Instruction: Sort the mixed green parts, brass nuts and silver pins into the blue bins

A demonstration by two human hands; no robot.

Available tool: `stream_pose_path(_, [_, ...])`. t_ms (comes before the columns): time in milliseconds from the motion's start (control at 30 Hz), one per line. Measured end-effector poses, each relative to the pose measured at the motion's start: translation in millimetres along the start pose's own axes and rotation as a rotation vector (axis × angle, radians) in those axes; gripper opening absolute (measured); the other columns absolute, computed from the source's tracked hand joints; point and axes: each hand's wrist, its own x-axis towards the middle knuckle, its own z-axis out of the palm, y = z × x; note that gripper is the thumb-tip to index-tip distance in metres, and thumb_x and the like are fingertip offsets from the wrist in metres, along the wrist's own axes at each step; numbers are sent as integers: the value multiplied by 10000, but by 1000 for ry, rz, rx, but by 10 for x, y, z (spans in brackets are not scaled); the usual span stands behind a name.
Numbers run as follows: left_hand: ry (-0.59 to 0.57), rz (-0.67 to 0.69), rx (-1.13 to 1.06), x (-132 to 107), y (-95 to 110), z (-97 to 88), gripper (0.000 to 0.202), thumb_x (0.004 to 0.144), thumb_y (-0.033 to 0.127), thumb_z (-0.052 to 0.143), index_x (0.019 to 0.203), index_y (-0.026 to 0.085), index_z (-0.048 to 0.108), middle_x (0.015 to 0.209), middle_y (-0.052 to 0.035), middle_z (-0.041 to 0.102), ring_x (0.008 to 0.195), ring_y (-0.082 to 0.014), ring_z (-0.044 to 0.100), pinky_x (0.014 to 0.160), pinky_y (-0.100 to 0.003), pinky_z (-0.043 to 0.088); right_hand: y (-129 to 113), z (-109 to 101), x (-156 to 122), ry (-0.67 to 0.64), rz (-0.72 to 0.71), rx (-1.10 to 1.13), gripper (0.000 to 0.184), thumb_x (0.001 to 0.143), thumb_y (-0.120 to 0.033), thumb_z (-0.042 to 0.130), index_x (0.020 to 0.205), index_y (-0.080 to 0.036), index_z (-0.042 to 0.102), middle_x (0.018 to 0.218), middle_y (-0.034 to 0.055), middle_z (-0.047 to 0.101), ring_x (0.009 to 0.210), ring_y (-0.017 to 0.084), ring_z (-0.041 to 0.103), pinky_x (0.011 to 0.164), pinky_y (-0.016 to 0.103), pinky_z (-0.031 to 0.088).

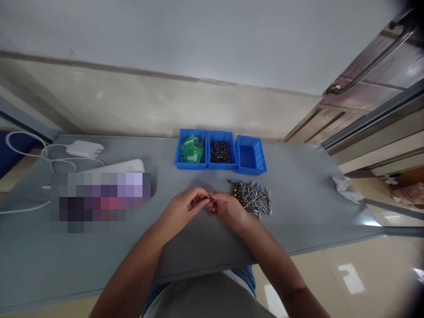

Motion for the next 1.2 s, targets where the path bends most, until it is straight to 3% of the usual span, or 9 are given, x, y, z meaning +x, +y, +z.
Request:
stream_pose_path(200, [9,4,-31,-6,8,-9,122,813,308,500,889,220,536,811,22,609,677,-107,577,651,-232,469,5,15,-5,-59,24,10,142,698,-207,388,596,-177,482,546,-10,378,504,112,355,494,241,352])
stream_pose_path(400, [-3,44,-18,0,16,-14,114,790,271,541,892,221,552,821,21,595,694,-99,572,657,-215,476,26,18,7,-27,18,3,154,700,-193,362,614,-175,489,538,-2,380,497,117,349,469,236,355])
stream_pose_path(567, [34,78,-8,0,21,-18,112,828,246,486,915,226,554,905,0,609,788,-116,586,656,-204,478,44,29,12,2,-44,-4,113,682,-245,409,604,-182,461,540,-16,385,496,103,343,467,225,316])
stream_pose_path(767, [58,38,-66,1,-17,-4,129,836,251,463,930,218,544,866,-4,610,780,-121,592,719,-248,488,29,21,15,94,-127,-120,168,647,-347,538,655,-193,471,584,-17,466,502,101,393,476,232,320])
stream_pose_path(867, [55,11,-116,4,-43,5,126,824,238,483,940,222,530,857,-1,611,767,-114,600,724,-247,495,10,54,-28,218,-300,-315,153,676,-334,540,692,-198,473,607,-21,469,522,103,403,509,239,333])
stream_pose_path(967, [39,-16,-179,7,-46,10,123,806,234,512,928,215,520,846,-3,617,757,-116,611,714,-245,500,4,127,-111,375,-574,-723,66,749,-261,479,732,-200,496,666,-8,488,608,121,429,593,255,352])
stream_pose_path(1033, [24,-15,-211,10,-36,10,121,793,227,525,912,206,514,836,-7,624,751,-123,617,696,-247,503,8,181,-172,405,-709,-995,81,781,-211,438,762,-196,515,714,12,517,676,141,442,647,270,355])
stream_pose_path(1200, [22,18,-219,13,-13,-7,74,804,211,498,873,194,520,792,3,624,716,-118,612,649,-230,493,0,257,-260,408,-797,-1276,118,814,-198,416,816,-184,533,805,50,564,781,176,459,722,300,363])
